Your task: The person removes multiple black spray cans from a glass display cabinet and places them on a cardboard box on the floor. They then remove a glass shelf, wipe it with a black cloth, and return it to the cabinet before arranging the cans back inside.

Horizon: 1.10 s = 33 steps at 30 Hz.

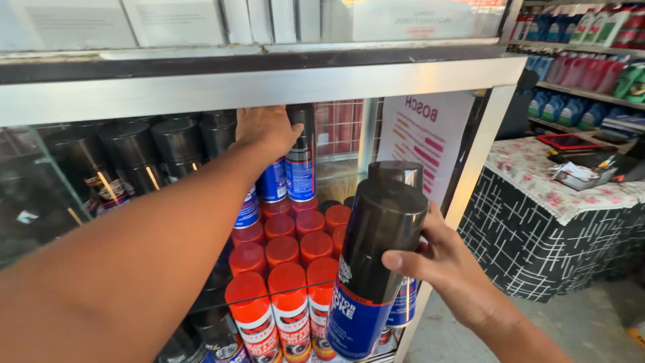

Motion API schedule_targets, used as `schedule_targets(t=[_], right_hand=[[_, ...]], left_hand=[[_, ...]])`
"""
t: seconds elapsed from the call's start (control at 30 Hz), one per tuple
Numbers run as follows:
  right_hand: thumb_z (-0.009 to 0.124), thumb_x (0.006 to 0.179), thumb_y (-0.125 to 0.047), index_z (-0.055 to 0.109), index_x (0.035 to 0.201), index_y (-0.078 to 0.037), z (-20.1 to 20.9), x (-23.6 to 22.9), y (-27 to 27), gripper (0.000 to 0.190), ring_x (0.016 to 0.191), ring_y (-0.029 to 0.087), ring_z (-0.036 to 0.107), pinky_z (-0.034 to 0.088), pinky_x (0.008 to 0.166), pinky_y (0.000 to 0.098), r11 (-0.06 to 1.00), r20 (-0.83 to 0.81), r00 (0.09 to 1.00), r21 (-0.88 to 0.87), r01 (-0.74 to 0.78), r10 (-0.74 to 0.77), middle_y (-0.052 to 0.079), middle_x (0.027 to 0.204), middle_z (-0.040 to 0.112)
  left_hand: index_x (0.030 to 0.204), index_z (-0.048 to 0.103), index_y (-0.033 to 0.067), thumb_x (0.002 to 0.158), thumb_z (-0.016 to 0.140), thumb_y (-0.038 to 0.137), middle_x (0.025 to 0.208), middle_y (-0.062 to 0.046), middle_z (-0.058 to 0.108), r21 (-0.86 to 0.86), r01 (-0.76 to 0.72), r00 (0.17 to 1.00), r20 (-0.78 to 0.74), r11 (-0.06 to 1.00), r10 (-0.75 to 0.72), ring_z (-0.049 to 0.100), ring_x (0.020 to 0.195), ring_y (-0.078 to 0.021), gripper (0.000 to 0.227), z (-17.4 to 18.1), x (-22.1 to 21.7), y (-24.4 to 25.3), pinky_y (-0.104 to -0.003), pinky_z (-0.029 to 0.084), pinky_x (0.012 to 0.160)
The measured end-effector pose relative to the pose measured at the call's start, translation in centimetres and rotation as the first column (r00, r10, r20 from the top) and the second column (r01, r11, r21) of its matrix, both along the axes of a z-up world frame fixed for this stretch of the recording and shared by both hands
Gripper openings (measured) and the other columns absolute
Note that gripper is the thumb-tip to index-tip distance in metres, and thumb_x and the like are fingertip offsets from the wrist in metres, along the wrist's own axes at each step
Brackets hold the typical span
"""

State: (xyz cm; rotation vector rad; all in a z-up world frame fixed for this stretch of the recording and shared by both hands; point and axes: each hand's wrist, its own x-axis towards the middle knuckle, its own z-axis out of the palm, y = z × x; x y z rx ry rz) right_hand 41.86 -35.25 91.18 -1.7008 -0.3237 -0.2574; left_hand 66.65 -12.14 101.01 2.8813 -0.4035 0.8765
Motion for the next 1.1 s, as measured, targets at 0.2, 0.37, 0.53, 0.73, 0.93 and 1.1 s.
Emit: schedule_targets(t=[0.2,0.37,0.53,0.73,0.93,1.1], right_hand=[[0.083,0.077,-0.043,0.067,0.126,-0.003,-0.1,1.1,-0.8,0.065,0.139,0.029,0.04,0.038,0.11,0.0457,0.997,0.037,0.998,-0.053,0.05,-0.048,0.006,0.154,0.033],[0.08,0.068,-0.048,0.069,0.121,-0.005,0.7,1.9,-0.4,0.069,0.135,0.03,0.047,0.039,0.111,0.0494,0.983,-0.041,0.982,-0.025,0.182,-0.183,0.006,0.142,0.041],[0.077,0.065,-0.05,0.07,0.116,-0.005,1.6,2.5,0.3,0.069,0.132,0.031,0.052,0.04,0.112,0.0502,0.97,-0.107,0.965,-0.019,0.241,-0.241,0.008,0.13,0.048],[0.077,0.062,-0.049,0.069,0.119,-0.008,1.8,3.0,1.3,0.071,0.129,0.032,0.05,0.042,0.11,0.05,0.966,-0.123,0.959,-0.025,0.256,-0.257,0.007,0.13,0.048],[0.078,0.064,-0.047,0.07,0.118,-0.006,1.1,2.5,1.1,0.069,0.131,0.032,0.055,0.042,0.11,0.048,0.97,-0.086,0.966,0.005,0.244,-0.243,0.008,0.133,0.046],[0.078,0.065,-0.044,0.074,0.119,-0.005,0.7,2.0,0.7,0.067,0.133,0.027,0.051,0.038,0.11,0.0456,0.962,-0.064,0.96,0.011,0.273,-0.272,0.005,0.138,0.047]], left_hand=[[0.153,0.035,0.0108,0.085,0.067,0.062,0.157,-0.018,0.032,0.054,0.044,0.997,-0.061,0.998,-0.041,0.028,0.144,-0.038,0.091,0.4,1.6,-1.0,-0.053,0.023,0.115],[0.152,0.046,0.0203,0.081,0.069,0.068,0.154,-0.014,0.047,-0.011,0.051,0.982,-0.183,0.999,-0.052,0.045,0.142,-0.0352,0.088,1.5,1.2,-0.5,-0.051,0.038,0.115],[0.149,0.051,0.023,0.08,0.071,0.066,0.152,-0.015,0.05,-0.012,0.163,0.955,-0.248,0.987,-0.161,0.047,0.14,-0.0366,0.083,2.4,2.4,-0.6,-0.05,0.039,0.114],[0.149,0.049,0.022,0.077,0.073,0.064,0.151,-0.014,0.05,-0.034,0.193,0.952,-0.235,0.981,-0.196,0.048,0.137,-0.0366,0.087,2.0,3.0,-0.1,-0.051,0.04,0.112],[0.149,0.05,0.0249,0.075,0.073,0.067,0.149,-0.015,0.051,-0.047,0.268,0.935,-0.228,0.962,-0.272,0.05,0.135,-0.0365,0.088,1.5,4.1,-1.5,-0.052,0.042,0.109],[0.147,0.053,0.0249,0.073,0.074,0.067,0.148,-0.015,0.054,-0.036,0.32,0.917,-0.241,0.947,-0.319,0.051,0.136,-0.0369,0.088,1.8,4.4,-1.9,-0.052,0.044,0.108]])
